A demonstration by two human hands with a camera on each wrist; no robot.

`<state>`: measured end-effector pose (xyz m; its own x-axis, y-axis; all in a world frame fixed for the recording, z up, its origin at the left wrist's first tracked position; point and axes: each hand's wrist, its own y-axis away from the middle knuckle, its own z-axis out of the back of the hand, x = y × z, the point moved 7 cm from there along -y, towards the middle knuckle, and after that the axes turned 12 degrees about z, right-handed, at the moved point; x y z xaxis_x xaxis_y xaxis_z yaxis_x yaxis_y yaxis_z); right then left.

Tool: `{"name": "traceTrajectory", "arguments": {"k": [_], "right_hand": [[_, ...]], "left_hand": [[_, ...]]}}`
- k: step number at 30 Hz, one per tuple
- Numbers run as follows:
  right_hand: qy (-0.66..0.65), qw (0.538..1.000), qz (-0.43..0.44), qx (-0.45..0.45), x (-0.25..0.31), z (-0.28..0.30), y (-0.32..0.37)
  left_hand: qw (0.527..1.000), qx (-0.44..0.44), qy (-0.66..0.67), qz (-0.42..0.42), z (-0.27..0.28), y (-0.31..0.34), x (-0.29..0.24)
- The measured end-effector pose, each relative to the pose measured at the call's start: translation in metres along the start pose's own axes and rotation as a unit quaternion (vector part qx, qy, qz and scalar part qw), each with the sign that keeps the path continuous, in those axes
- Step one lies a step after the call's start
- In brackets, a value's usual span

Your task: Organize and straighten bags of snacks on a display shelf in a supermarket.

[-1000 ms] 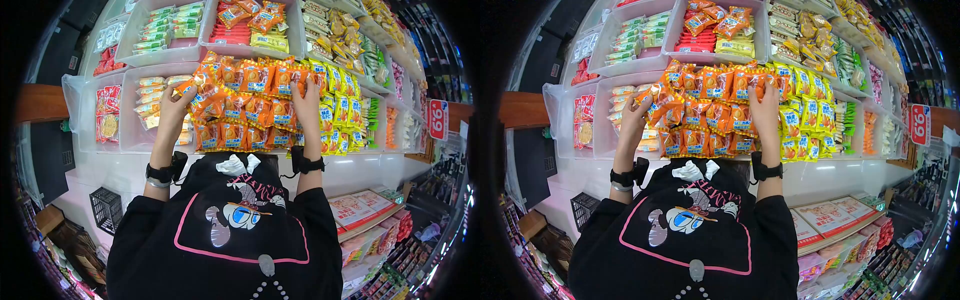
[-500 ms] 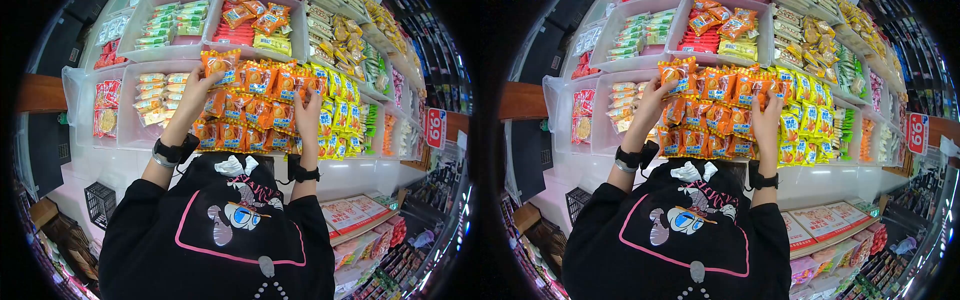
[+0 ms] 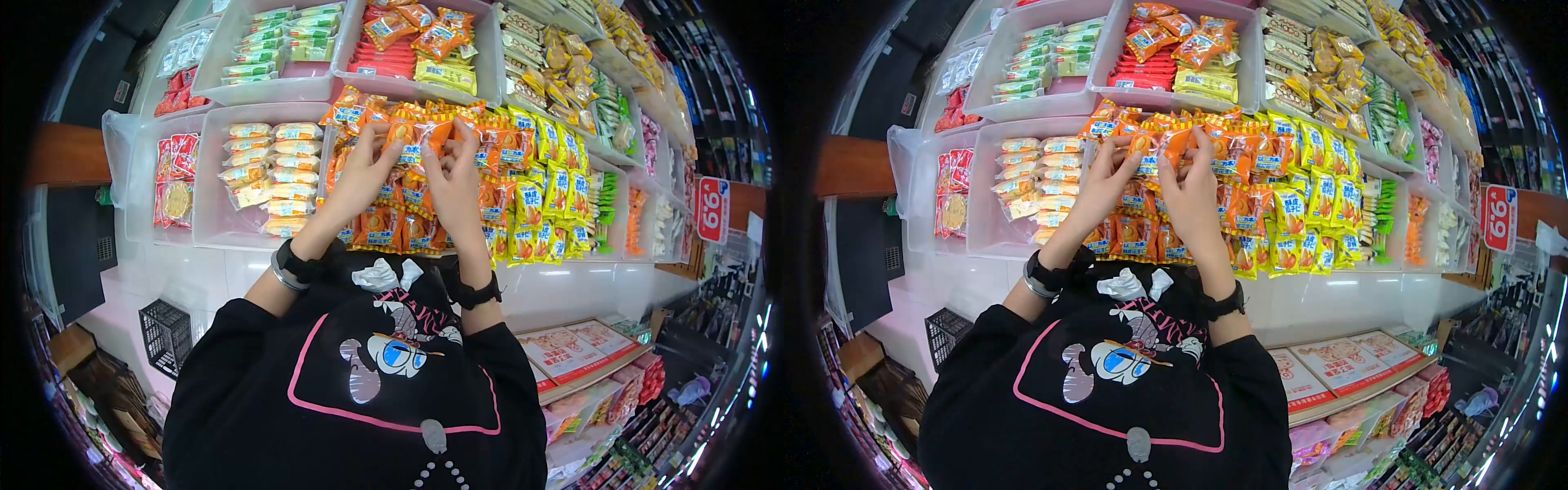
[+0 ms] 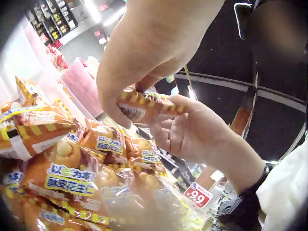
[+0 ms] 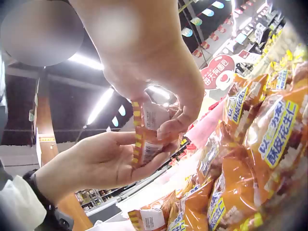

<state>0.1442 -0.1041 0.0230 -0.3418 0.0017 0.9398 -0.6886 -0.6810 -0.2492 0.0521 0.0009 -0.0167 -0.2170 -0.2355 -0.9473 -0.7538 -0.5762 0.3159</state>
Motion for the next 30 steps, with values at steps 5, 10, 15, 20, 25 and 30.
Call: {"name": "traceTrajectory", "arguments": {"k": [5,10,15,20,25,30], "right_hand": [[0.054,0.998,0.011,0.031,0.000,-0.006,-0.012],[0.179,0.980,0.070,0.053,-0.040,-0.015,-0.024],[0.159,0.982,0.063,0.078,-0.038,-0.022,-0.026],[0.207,0.970,0.071,0.103,-0.033,-0.025,-0.026],[0.301,0.937,0.149,0.093,-0.023,-0.026,-0.024],[0.294,0.942,0.134,0.086,-0.018,-0.028,-0.023]], "left_hand": [[0.996,-0.048,-0.068,-0.036,0.017,0.002,-0.006],[0.926,-0.118,-0.322,-0.160,0.036,-0.020,0.009],[0.936,-0.095,-0.307,-0.141,0.036,-0.018,0.029],[0.919,-0.229,-0.282,-0.154,0.073,-0.027,0.023],[0.893,-0.286,-0.282,-0.203,0.110,-0.055,0.022],[0.963,-0.216,-0.154,-0.040,0.116,-0.084,0.062]]}}
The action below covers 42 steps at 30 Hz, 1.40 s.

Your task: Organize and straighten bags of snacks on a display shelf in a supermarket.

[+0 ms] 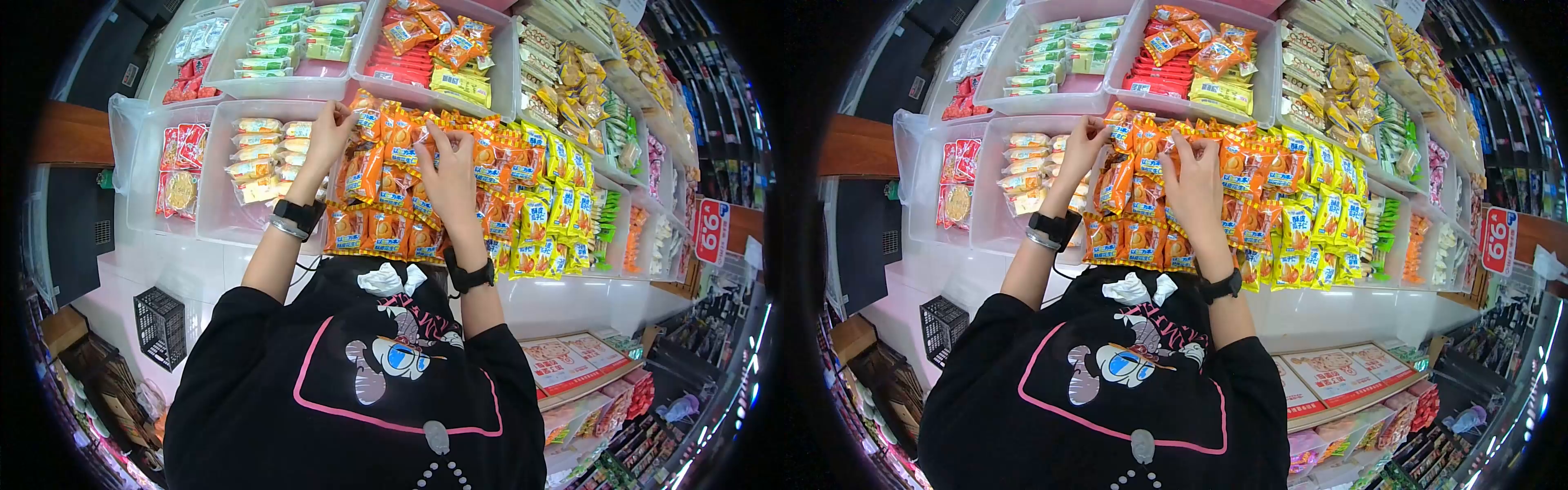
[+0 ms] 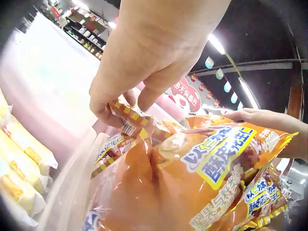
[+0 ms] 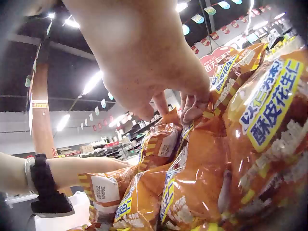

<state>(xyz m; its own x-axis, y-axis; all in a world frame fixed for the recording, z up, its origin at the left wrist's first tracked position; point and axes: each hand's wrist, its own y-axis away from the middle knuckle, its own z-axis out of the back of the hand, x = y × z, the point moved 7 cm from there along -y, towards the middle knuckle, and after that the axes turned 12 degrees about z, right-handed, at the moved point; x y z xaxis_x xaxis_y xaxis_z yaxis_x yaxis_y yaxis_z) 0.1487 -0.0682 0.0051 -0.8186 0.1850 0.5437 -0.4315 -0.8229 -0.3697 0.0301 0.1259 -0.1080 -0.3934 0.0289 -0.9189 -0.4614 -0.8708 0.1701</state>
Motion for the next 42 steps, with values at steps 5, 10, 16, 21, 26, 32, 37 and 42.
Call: {"name": "traceTrajectory", "arguments": {"k": [5,10,16,21,26,32,37,42], "right_hand": [[0.042,0.999,0.032,0.008,0.006,-0.002,0.000],[0.035,0.999,0.006,0.039,0.006,-0.009,-0.003],[0.029,0.998,0.012,0.046,0.003,-0.016,-0.007],[0.021,0.999,0.007,0.049,-0.003,-0.018,-0.004],[0.026,0.999,0.026,0.034,-0.004,-0.021,-0.002],[0.023,0.999,0.021,0.029,-0.001,-0.018,-0.003],[0.020,0.999,0.023,0.019,0.002,-0.014,-0.002],[-0.022,1.000,0.004,-0.017,0.005,0.014,0.002]], "left_hand": [[0.999,0.019,-0.015,0.022,0.001,0.006,-0.011],[0.995,0.030,-0.069,-0.063,-0.003,0.011,-0.017],[0.988,0.000,-0.060,-0.140,-0.002,0.013,-0.032],[0.997,0.064,-0.052,-0.006,0.007,0.010,-0.013],[0.995,0.081,-0.051,-0.003,0.012,0.020,-0.022],[0.981,0.009,-0.105,-0.161,0.001,0.022,-0.031],[0.985,0.033,-0.123,-0.117,0.006,0.022,-0.033],[0.981,0.021,-0.130,-0.140,0.010,0.025,-0.035]]}}
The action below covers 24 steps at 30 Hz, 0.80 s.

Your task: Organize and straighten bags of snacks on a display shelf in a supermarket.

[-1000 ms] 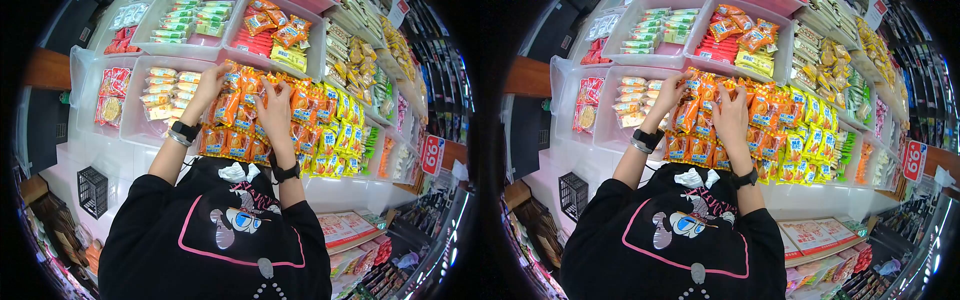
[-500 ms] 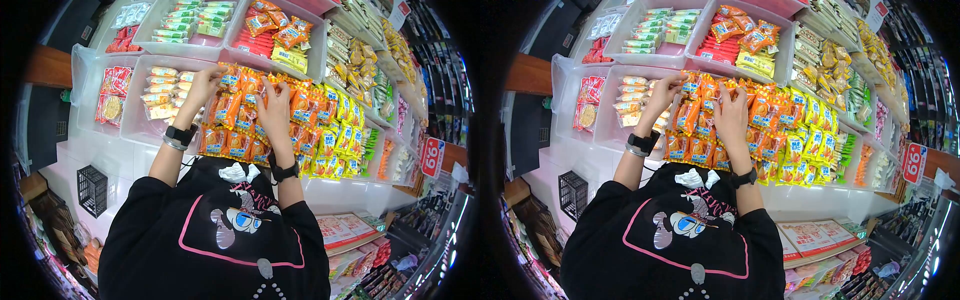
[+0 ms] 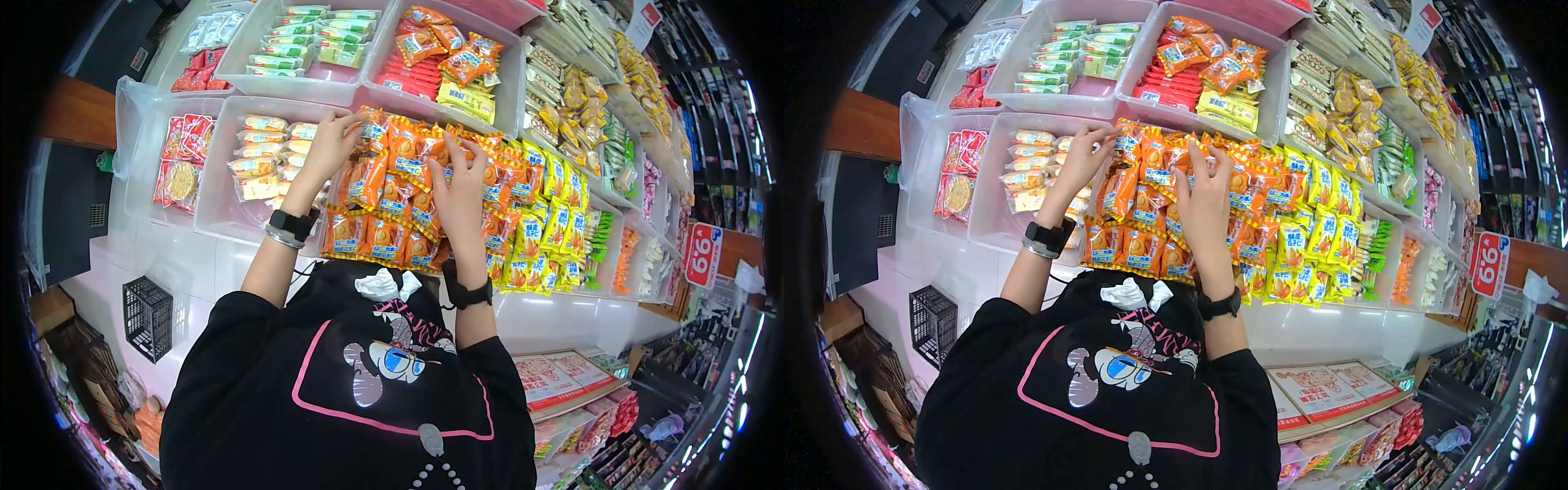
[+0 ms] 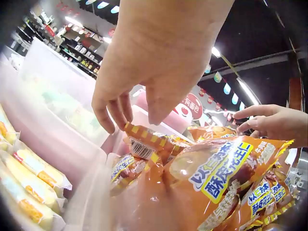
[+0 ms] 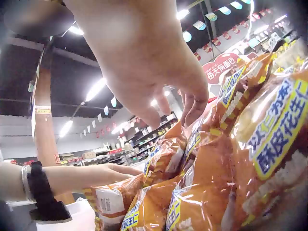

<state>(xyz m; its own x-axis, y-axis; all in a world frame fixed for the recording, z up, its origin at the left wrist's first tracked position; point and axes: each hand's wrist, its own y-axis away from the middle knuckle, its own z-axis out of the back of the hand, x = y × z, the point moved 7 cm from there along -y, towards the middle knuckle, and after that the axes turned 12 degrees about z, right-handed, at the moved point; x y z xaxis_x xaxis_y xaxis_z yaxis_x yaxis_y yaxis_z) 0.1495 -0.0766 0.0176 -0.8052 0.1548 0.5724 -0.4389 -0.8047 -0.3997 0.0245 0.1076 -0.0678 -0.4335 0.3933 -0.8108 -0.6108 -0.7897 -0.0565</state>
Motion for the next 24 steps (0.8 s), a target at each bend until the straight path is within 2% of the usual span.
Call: {"name": "traceTrajectory", "arguments": {"k": [2,6,8,9,11,14,15,17,19,21,22,24], "right_hand": [[-0.001,1.000,-0.013,-0.005,0.001,0.010,0.002],[0.058,0.997,0.025,-0.044,-0.003,0.025,0.008],[0.131,0.990,0.045,-0.010,0.004,0.026,0.007],[0.133,0.990,0.046,-0.009,0.005,0.023,0.008],[0.107,0.991,0.078,0.018,0.011,0.010,0.010],[0.085,0.993,0.071,0.031,0.015,0.003,0.014],[0.065,0.995,0.063,0.034,0.013,0.003,0.015],[0.052,0.996,0.059,0.033,0.011,0.007,0.017],[0.012,0.999,0.030,0.010,0.009,0.017,0.019],[0.016,0.999,0.036,0.006,0.005,0.024,0.020],[0.022,0.999,0.035,0.005,0.005,0.029,0.020],[0.024,0.999,0.027,0.002,0.004,0.037,0.019]], "left_hand": [[0.999,-0.033,0.001,0.002,0.007,0.002,-0.007],[0.999,-0.010,0.045,-0.015,0.023,-0.005,-0.040],[0.997,0.024,0.067,-0.003,0.026,-0.018,-0.046],[0.995,0.058,0.085,0.007,0.027,-0.024,-0.049],[0.994,0.064,0.087,0.015,0.035,-0.035,-0.065],[0.993,0.059,0.071,-0.077,0.037,-0.059,-0.082],[0.993,0.058,0.075,-0.075,0.038,-0.069,-0.086],[0.988,0.148,0.016,-0.038,0.028,-0.088,-0.101],[0.988,0.152,0.015,-0.038,0.020,-0.112,-0.113],[0.985,0.149,-0.003,-0.091,0.003,-0.151,-0.115],[0.985,0.148,0.001,-0.090,-0.009,-0.172,-0.113],[0.981,0.117,-0.089,-0.129,-0.040,-0.204,-0.117]]}}
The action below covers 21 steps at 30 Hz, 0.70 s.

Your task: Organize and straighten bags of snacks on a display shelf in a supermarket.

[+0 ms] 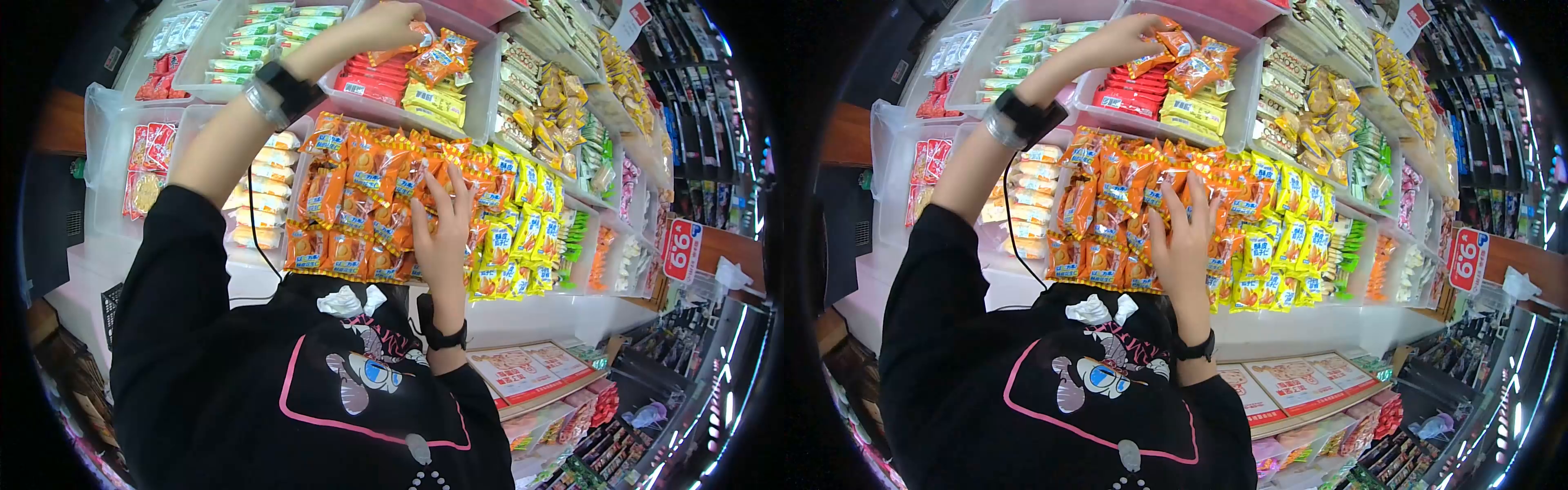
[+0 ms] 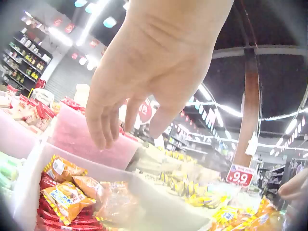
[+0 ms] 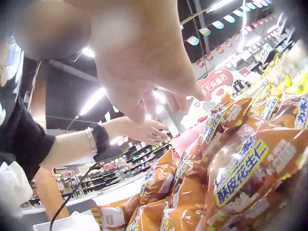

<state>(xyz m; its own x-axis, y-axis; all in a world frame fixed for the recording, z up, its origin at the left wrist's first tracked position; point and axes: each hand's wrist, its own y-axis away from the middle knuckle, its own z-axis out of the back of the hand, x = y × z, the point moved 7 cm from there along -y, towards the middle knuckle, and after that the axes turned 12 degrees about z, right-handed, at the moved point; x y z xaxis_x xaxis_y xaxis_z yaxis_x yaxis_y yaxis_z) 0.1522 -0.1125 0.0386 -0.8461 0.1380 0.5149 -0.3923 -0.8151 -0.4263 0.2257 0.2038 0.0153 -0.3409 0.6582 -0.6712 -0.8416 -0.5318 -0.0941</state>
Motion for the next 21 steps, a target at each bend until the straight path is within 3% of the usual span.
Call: {"name": "traceTrajectory", "arguments": {"k": [1,3,5,7,11,13,15,21], "right_hand": [[0.003,1.000,0.002,0.001,0.001,0.003,-0.001],[-0.044,0.998,-0.051,-0.007,-0.005,0.008,0.001],[-0.015,1.000,-0.025,-0.003,-0.005,0.013,0.000],[-0.017,0.999,-0.046,-0.011,-0.010,0.018,0.005],[-0.013,0.995,-0.089,-0.033,-0.027,0.036,0.017],[0.004,0.994,-0.098,-0.043,-0.033,0.041,0.023],[0.015,0.992,-0.119,-0.043,-0.040,0.044,0.027],[0.013,0.990,-0.138,-0.030,-0.048,0.038,0.028]], "left_hand": [[1.000,-0.002,0.003,0.000,-0.010,-0.007,-0.012],[0.973,0.034,-0.226,0.045,-0.041,-0.020,-0.025],[0.964,0.072,-0.256,0.026,-0.064,-0.025,-0.027],[0.926,0.117,-0.356,0.050,-0.082,-0.025,-0.027],[0.952,0.065,-0.271,0.126,-0.128,-0.057,-0.004],[0.947,0.073,-0.286,0.125,-0.141,-0.061,0.003],[0.931,0.026,-0.348,0.110,-0.150,-0.067,0.011],[0.941,-0.030,-0.313,0.128,-0.147,-0.078,0.014]]}}
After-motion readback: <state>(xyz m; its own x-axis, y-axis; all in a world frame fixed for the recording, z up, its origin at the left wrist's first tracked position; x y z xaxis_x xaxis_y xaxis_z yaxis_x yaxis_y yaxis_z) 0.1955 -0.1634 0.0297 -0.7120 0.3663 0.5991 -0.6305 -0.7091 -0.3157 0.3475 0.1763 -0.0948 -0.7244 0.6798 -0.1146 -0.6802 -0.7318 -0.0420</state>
